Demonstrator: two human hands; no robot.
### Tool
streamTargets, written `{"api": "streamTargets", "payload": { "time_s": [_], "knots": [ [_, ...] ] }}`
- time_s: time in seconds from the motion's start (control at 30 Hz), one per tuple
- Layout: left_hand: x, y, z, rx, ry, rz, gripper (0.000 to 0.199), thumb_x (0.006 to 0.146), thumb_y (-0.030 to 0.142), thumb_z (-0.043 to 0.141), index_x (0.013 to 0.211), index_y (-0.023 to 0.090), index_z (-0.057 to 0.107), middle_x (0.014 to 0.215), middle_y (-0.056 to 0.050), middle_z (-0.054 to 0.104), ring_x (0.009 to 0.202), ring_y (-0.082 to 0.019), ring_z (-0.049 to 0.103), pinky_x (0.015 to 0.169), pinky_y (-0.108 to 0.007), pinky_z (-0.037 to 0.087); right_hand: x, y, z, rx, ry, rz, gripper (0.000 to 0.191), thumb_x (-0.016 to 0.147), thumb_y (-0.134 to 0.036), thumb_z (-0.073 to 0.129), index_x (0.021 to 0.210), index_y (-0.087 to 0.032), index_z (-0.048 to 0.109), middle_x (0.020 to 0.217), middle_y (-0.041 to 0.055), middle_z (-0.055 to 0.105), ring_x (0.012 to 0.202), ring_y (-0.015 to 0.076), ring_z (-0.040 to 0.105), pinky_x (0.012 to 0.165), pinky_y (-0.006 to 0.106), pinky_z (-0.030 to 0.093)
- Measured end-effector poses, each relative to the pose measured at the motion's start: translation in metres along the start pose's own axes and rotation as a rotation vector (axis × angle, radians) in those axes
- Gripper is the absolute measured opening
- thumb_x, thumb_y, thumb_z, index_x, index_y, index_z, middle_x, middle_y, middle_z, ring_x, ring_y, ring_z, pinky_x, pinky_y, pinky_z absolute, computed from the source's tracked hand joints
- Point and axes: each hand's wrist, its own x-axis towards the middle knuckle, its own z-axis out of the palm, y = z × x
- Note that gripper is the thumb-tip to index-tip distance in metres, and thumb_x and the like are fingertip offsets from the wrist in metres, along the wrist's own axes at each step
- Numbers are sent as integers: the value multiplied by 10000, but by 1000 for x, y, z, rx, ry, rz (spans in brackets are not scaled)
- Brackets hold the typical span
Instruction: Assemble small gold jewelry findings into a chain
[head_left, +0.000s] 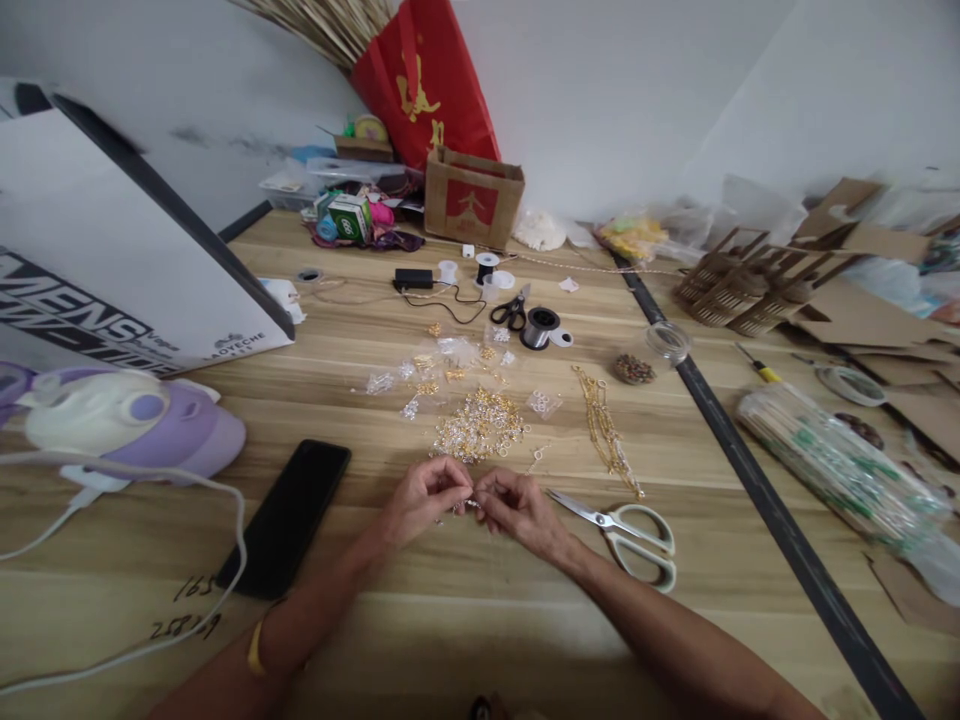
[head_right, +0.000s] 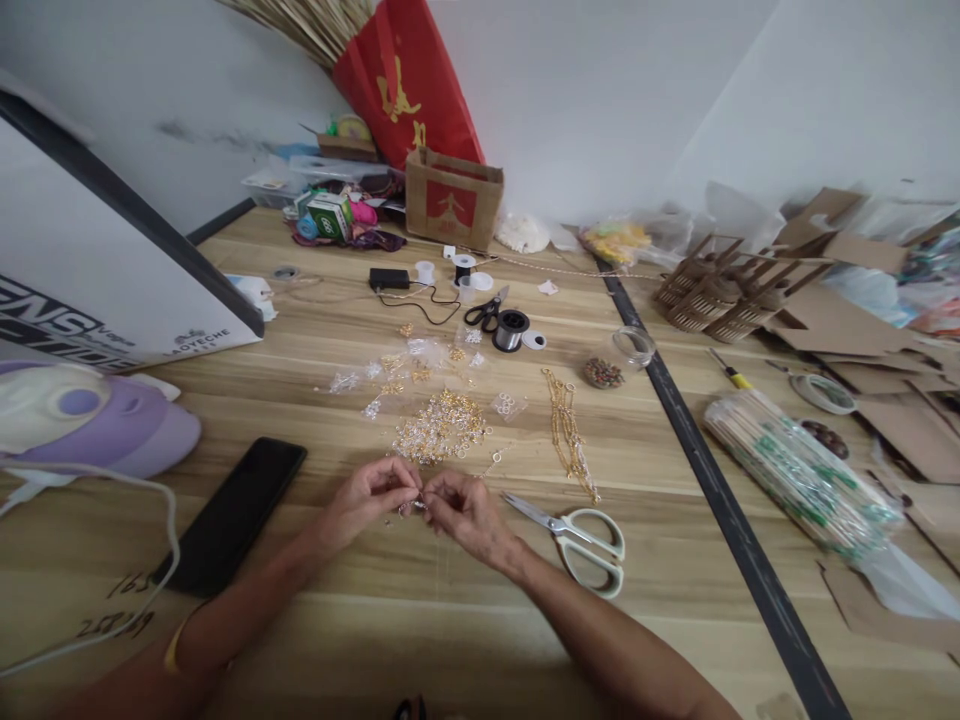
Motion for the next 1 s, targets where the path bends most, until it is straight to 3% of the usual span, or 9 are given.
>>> {"api": "streamTargets", "payload": {
  "time_s": [0.4,0.77,1.0],
  "knots": [
    [2,0,-3,-147,-9,-74,248,651,298,780,656,122,605,770,-36,666,523,-67,518,536,-214,431,-1,2,-2,-29,-37,-2,315,861,-462,567,796,-154,584,656,14,630,488,91,558,473,196,429],
    [0,-1,-7,-31,-12,-109,215,694,291,745,691,123,611,587,16,602,527,-79,517,535,-199,391,-4,-3,-2,-54,-22,-20,321,880,-472,536,812,-159,564,672,28,646,518,111,587,503,212,448],
    [0,3,-5,3,-1,-140,288,690,369,729,706,122,583,639,0,624,536,-87,537,534,-209,413,-3,1,-2,-171,23,-112,291,924,-428,482,823,-164,555,643,16,623,513,109,583,504,211,439]
  ]
}}
